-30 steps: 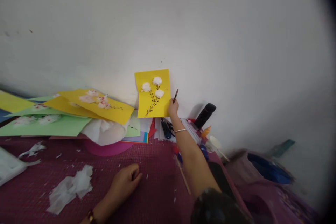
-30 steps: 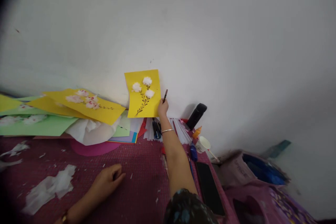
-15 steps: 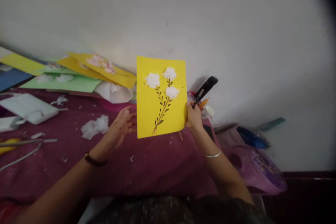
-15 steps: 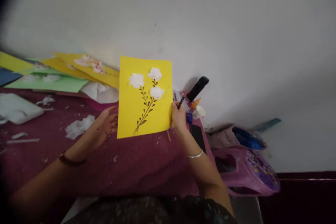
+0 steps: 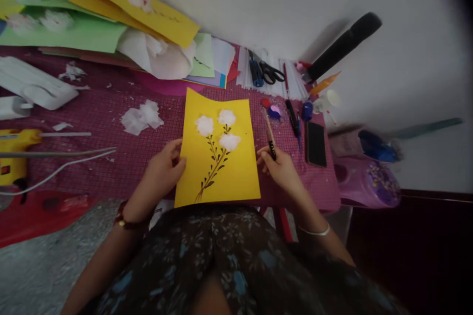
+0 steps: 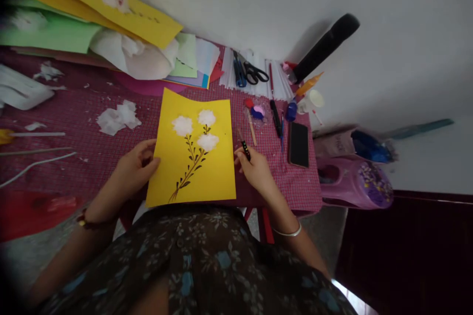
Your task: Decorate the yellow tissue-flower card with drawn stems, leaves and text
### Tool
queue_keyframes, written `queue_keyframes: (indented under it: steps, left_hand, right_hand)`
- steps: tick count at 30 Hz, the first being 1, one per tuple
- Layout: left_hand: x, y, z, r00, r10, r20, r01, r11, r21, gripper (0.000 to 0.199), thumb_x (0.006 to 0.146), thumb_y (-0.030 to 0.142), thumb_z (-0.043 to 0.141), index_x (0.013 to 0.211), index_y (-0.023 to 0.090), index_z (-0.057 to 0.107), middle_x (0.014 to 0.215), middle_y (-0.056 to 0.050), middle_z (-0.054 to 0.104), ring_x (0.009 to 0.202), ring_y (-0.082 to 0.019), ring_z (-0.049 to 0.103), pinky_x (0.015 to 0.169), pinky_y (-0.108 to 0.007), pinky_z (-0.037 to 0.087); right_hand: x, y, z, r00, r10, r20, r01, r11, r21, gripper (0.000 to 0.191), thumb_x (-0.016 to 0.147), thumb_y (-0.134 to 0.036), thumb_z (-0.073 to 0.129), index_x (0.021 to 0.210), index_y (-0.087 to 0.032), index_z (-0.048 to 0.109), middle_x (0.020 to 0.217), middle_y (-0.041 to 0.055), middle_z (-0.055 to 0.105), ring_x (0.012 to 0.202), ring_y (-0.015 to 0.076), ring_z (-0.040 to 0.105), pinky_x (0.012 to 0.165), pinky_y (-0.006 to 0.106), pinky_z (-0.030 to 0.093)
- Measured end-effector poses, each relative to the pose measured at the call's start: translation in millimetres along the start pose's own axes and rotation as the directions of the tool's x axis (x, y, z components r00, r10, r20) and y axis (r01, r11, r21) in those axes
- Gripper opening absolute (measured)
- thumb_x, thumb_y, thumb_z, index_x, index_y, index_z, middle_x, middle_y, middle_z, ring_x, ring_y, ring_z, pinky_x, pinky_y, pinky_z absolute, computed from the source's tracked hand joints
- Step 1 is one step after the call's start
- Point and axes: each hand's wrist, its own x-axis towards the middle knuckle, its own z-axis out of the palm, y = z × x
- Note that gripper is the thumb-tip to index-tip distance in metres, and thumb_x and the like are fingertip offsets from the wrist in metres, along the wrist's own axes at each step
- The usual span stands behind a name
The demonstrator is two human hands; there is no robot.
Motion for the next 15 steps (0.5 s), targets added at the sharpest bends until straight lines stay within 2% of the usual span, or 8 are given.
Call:
queue_keyframes:
  steps: [3, 5, 8, 11, 15]
  left_hand:
    - [0.7, 4.4, -8.9, 0.999, 0.039, 0.003, -0.037, 0.910, 0.414, 0.039, 0.088, 0.033, 0.054, 0.125, 0.021, 0.062, 0.084, -0.006, 0.070, 0.076, -0.026, 0.066, 0.068, -0.035, 0.047]
    - [3.3, 10.5, -12.0, 0.988, 0.142, -0.065, -0.090, 0.858, 0.505, 0.031, 0.091, 0.035, 0.053, 0.115, 0.020, 0.066, 0.089, -0.007, 0.069, 0.084, -0.027, 0.065, 0.074, -0.037, 0.047]
    - [16.0, 16.5, -11.4, 0.965, 0.240, -0.103, -0.173, 0.883, 0.436, 0.023, 0.093, 0.034, 0.053, 0.105, 0.020, 0.068, 0.095, -0.007, 0.069, 0.090, -0.024, 0.064, 0.080, -0.036, 0.047]
    - [38.8, 17.0, -7.3, 0.975, 0.201, -0.096, -0.158, 0.927, 0.339, 0.019, 0.091, 0.031, 0.056, 0.100, 0.020, 0.069, 0.096, -0.007, 0.071, 0.087, -0.022, 0.065, 0.079, -0.034, 0.048]
    - [65.1, 17.1, -3.0, 0.987, 0.142, -0.076, -0.107, 0.930, 0.352, 0.025, 0.087, 0.030, 0.058, 0.106, 0.017, 0.067, 0.094, -0.007, 0.071, 0.083, -0.021, 0.064, 0.075, -0.034, 0.048]
  right_hand:
    - [-3.6, 0.2, -4.9, 0.996, -0.088, -0.029, 0.084, 0.989, -0.118, 0.026, 0.090, -0.041, 0.054, 0.102, -0.020, 0.064, 0.073, 0.0023, 0.071, 0.055, 0.0160, 0.060, 0.059, 0.031, 0.048]
    - [-5.1, -0.8, -4.2, 0.990, -0.142, -0.014, 0.139, 0.982, -0.124, 0.026, 0.090, -0.038, 0.056, 0.108, -0.021, 0.065, 0.086, 0.0053, 0.074, 0.071, 0.0199, 0.067, 0.070, 0.035, 0.052]
    - [-7.1, -4.0, 4.1, 0.979, -0.191, 0.065, 0.197, 0.976, -0.092, 0.032, 0.090, -0.032, 0.057, 0.121, -0.024, 0.062, 0.109, 0.0083, 0.074, 0.094, 0.0246, 0.070, 0.084, 0.041, 0.054]
    - [-8.5, -8.8, 17.5, 0.967, -0.212, 0.139, 0.222, 0.973, -0.057, 0.041, 0.092, -0.029, 0.053, 0.132, -0.023, 0.056, 0.119, 0.0108, 0.072, 0.104, 0.0263, 0.069, 0.092, 0.046, 0.054]
    - [-7.0, -17.7, 36.4, 0.932, -0.274, 0.236, 0.289, 0.957, -0.034, 0.049, 0.093, -0.024, 0.046, 0.142, -0.021, 0.050, 0.118, 0.0130, 0.072, 0.104, 0.0257, 0.070, 0.094, 0.047, 0.055]
